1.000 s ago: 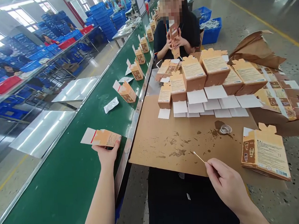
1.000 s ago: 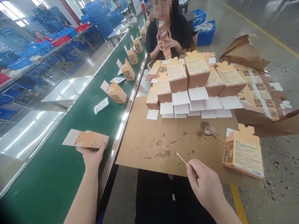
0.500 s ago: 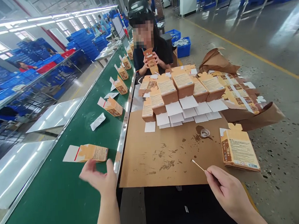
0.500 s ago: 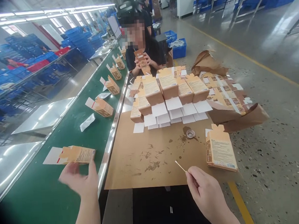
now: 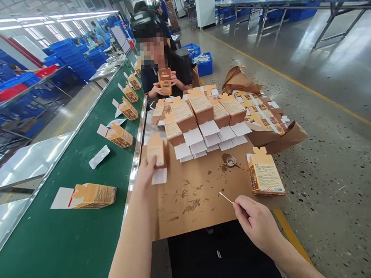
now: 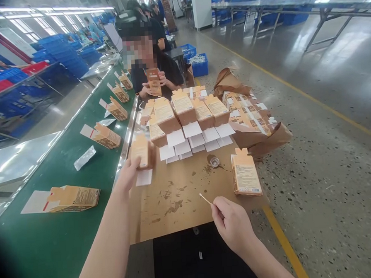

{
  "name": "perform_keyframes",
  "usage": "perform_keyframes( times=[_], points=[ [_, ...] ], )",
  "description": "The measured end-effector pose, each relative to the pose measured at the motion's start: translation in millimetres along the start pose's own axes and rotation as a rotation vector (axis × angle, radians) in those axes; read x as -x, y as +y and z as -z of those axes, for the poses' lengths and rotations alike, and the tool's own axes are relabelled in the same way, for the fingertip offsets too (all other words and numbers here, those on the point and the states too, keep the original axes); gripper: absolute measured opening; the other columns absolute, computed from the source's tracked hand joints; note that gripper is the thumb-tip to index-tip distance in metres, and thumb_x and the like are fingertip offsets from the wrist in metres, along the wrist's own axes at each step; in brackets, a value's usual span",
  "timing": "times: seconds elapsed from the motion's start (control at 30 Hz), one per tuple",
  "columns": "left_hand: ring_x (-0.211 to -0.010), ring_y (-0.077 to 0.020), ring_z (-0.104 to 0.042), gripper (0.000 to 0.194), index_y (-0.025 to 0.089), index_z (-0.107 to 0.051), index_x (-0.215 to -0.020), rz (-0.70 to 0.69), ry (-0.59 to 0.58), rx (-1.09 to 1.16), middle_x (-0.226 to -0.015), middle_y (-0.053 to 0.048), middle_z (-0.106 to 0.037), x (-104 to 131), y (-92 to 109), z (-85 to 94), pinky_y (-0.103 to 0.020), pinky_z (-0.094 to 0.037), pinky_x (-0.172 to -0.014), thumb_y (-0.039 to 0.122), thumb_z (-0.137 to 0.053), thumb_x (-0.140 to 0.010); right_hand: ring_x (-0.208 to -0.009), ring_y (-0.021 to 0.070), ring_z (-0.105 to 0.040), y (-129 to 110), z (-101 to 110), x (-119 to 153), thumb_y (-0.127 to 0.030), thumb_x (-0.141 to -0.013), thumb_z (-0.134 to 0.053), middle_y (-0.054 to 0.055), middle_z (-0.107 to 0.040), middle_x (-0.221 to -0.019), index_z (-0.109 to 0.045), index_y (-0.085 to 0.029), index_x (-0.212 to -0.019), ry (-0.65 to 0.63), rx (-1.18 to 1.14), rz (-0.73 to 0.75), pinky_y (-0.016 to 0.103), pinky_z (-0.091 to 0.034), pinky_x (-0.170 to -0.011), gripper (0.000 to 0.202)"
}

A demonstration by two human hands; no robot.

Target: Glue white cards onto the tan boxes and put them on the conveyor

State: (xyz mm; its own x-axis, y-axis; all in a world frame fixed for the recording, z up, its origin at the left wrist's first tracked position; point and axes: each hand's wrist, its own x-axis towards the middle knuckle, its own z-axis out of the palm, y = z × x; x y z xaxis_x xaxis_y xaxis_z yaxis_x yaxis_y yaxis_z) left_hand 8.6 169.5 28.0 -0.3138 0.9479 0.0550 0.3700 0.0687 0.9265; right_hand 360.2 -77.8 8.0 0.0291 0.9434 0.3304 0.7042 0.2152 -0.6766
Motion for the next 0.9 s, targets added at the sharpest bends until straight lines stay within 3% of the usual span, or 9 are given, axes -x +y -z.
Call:
perform_keyframes(
  times=[0.07,0.13,0.2,0.3,0.37,0.43,0.67,0.77,0.9],
  points=[
    [-0.129,-0.0402,-0.089,0.065,0.024,-0.082,-0.134,0.143,-0.049,0.139,-0.131,-0.016,-0.092,39,-17,32.0,-0.059,-0.074,-0.115,0.064,-0.102,-0.087,-0.055,0.0145,-0.051,2,0,0,-0.025,-0.122,-0.053,-0.007,-0.057,-0.069,-0.046,-0.031,-0.084,-0.026,-0.016,-0.004,0.028,-0.040,-0.058,0.039],
    [-0.139,-0.0443,-0.086,0.083,0.024,-0.081,-0.141,0.259,-0.070,0.315,-0.147,-0.017,-0.089,82,-31,46.7,-0.062,-0.074,-0.117,0.066,-0.111,-0.076,-0.056,0.0142,-0.051,4,-2,-2,-0.025,-0.122,-0.053,-0.007,-0.056,-0.070,-0.046,-0.031,-0.084,-0.061,-0.028,0.002,0.028,-0.040,-0.059,0.040],
    [-0.142,-0.0469,-0.085,0.091,0.023,-0.080,-0.139,0.309,-0.091,0.421,-0.152,-0.020,-0.088,120,-37,36.5,-0.064,-0.073,-0.119,0.066,-0.117,-0.068,-0.057,0.0143,-0.051,7,-6,-5,-0.024,-0.123,-0.051,-0.007,-0.056,-0.070,-0.048,-0.031,-0.084,-0.093,-0.021,0.025,0.028,-0.039,-0.059,0.040],
    [-0.137,-0.0435,-0.087,0.092,0.023,-0.077,-0.132,0.309,-0.150,0.462,-0.144,-0.019,-0.089,152,-32,-6.8,-0.062,-0.072,-0.120,0.065,-0.121,-0.063,-0.058,0.0143,-0.051,8,-19,-10,-0.022,-0.123,-0.048,-0.006,-0.058,-0.071,-0.050,-0.030,-0.084,-0.140,0.016,0.096,0.029,-0.038,-0.060,0.040],
    [-0.133,-0.0393,-0.088,0.092,0.026,-0.072,-0.132,0.298,-0.180,0.447,-0.139,-0.016,-0.088,157,-24,-31.4,-0.058,-0.072,-0.117,0.063,-0.121,-0.064,-0.059,0.0141,-0.052,8,-31,-11,-0.019,-0.123,-0.048,-0.005,-0.060,-0.073,-0.052,-0.030,-0.084,-0.187,0.076,0.139,0.029,-0.036,-0.061,0.040],
    [-0.130,-0.0365,-0.088,0.093,0.028,-0.068,-0.134,0.300,-0.196,0.425,-0.137,-0.014,-0.087,156,-18,-42.1,-0.056,-0.073,-0.115,0.062,-0.121,-0.066,-0.061,0.0142,-0.054,8,-43,-11,-0.017,-0.122,-0.050,-0.004,-0.064,-0.075,-0.056,-0.028,-0.085,-0.233,0.150,0.165,0.029,-0.035,-0.063,0.040],
    [-0.128,-0.0351,-0.087,0.093,0.029,-0.064,-0.137,0.286,-0.224,0.391,-0.137,-0.012,-0.084,153,-18,-31.2,-0.053,-0.071,-0.114,0.064,-0.118,-0.070,-0.069,0.0168,-0.060,4,-70,-8,-0.013,-0.118,-0.060,-0.001,-0.072,-0.081,-0.068,-0.027,-0.091,-0.311,0.250,0.202,0.033,-0.036,-0.069,0.032],
    [-0.126,-0.0350,-0.088,0.096,0.030,-0.062,-0.137,0.271,-0.223,0.381,-0.136,-0.012,-0.084,157,-17,-32.5,-0.052,-0.073,-0.111,0.064,-0.118,-0.068,-0.068,0.0172,-0.058,7,-69,-10,-0.010,-0.117,-0.059,-0.001,-0.071,-0.081,-0.067,-0.027,-0.090,-0.307,0.275,0.185,0.034,-0.035,-0.069,0.033],
    [-0.124,-0.0354,-0.088,0.093,0.032,-0.057,-0.137,0.159,-0.165,0.285,-0.133,-0.010,-0.083,176,-21,-40.3,-0.050,-0.074,-0.105,0.059,-0.116,-0.071,-0.068,0.0175,-0.059,15,-49,-5,-0.012,-0.119,-0.052,-0.001,-0.069,-0.079,-0.066,-0.027,-0.090,-0.270,0.284,0.149,0.034,-0.034,-0.068,0.037]
  ],
)
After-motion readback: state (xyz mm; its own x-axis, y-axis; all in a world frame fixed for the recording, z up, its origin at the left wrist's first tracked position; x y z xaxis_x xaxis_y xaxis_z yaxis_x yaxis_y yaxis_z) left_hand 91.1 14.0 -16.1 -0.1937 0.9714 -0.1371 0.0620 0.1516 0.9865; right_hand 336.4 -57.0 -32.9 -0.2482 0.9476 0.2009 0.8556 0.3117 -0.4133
